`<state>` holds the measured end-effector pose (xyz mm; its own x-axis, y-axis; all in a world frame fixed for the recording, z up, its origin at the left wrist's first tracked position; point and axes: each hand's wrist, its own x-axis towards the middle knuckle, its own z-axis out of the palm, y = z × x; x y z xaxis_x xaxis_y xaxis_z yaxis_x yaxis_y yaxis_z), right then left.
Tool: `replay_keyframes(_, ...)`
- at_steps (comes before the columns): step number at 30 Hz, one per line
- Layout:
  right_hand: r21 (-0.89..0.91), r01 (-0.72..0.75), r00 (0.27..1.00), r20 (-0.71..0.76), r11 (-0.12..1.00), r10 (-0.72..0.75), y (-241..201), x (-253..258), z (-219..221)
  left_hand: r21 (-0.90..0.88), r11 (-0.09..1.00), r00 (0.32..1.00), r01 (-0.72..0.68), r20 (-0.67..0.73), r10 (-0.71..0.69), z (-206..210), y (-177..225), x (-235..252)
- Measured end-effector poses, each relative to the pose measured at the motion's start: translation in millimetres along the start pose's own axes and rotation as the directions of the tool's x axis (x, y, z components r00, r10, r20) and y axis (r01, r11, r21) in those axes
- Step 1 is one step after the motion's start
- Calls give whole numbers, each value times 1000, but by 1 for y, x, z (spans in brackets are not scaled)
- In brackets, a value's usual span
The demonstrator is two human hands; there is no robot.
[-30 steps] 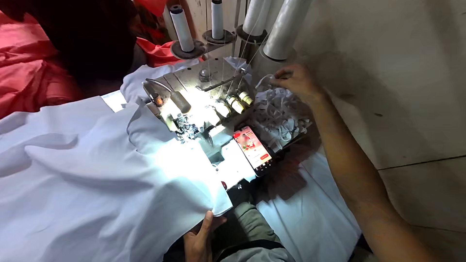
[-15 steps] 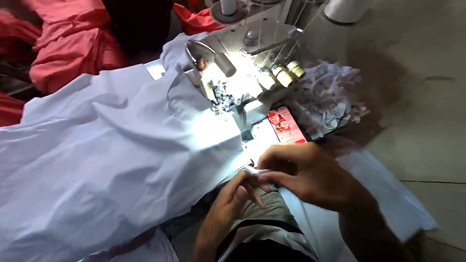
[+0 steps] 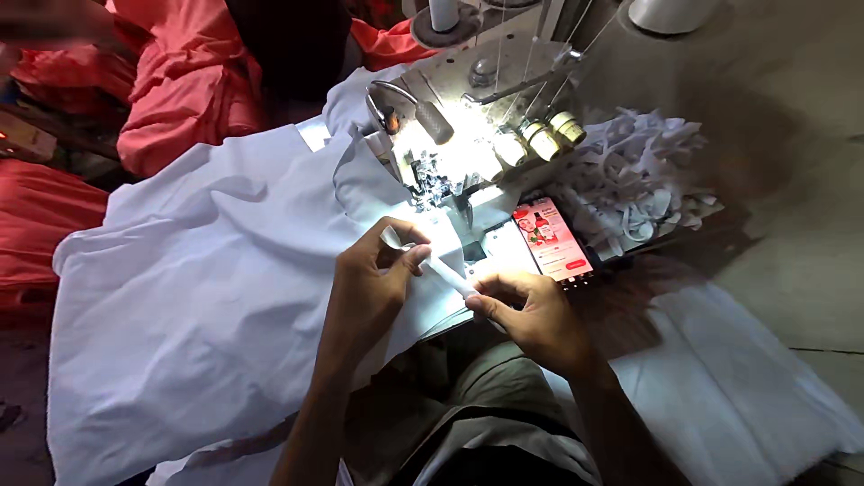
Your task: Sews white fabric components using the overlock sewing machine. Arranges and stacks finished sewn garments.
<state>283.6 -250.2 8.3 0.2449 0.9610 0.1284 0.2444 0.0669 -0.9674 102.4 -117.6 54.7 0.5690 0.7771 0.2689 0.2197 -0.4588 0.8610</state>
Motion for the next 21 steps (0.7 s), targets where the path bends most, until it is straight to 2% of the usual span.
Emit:
replay_keyframes(2,82,-16,998,-58,997,20,10,-3,6,135,990,999,-37,33,33,-3,1,11)
replay_keyframes(5,115,-61,990,-122,991,75,23,-5,14,387,919,997,-72,39,62,-3,-8,26)
replay_keyframes(8,22,-120,979,-166,992,122,32,-4,19,453,889,997,-74,20,72,-1,-17,33)
replay_keyframes(10,-75,-158,974,-179,985,142,36,-5,22,397,917,999,-51,6,52,0,-20,34)
replay_keyframes(13,-255,-164,985,-96,953,144,38,-7,16,272,959,997,-73,14,72,-1,-24,36)
replay_keyframes(14,-318,-133,991,-75,939,115,36,-8,13,229,968,995,-101,37,95,-2,-24,36)
replay_keyframes(16,-400,-51,990,-139,915,-6,34,-4,8,145,974,981,-171,116,155,-6,-23,37)
replay_keyframes(18,-414,-5,969,-227,910,-98,31,5,4,56,961,942,-271,223,252,-9,-20,35)
replay_keyframes(20,-329,6,967,-237,944,-89,28,18,1,-132,935,874,-329,332,354,-12,-11,31)
replay_keyframes(21,-251,14,975,-213,968,-70,27,25,1,-254,916,839,-309,382,389,-11,-4,28)
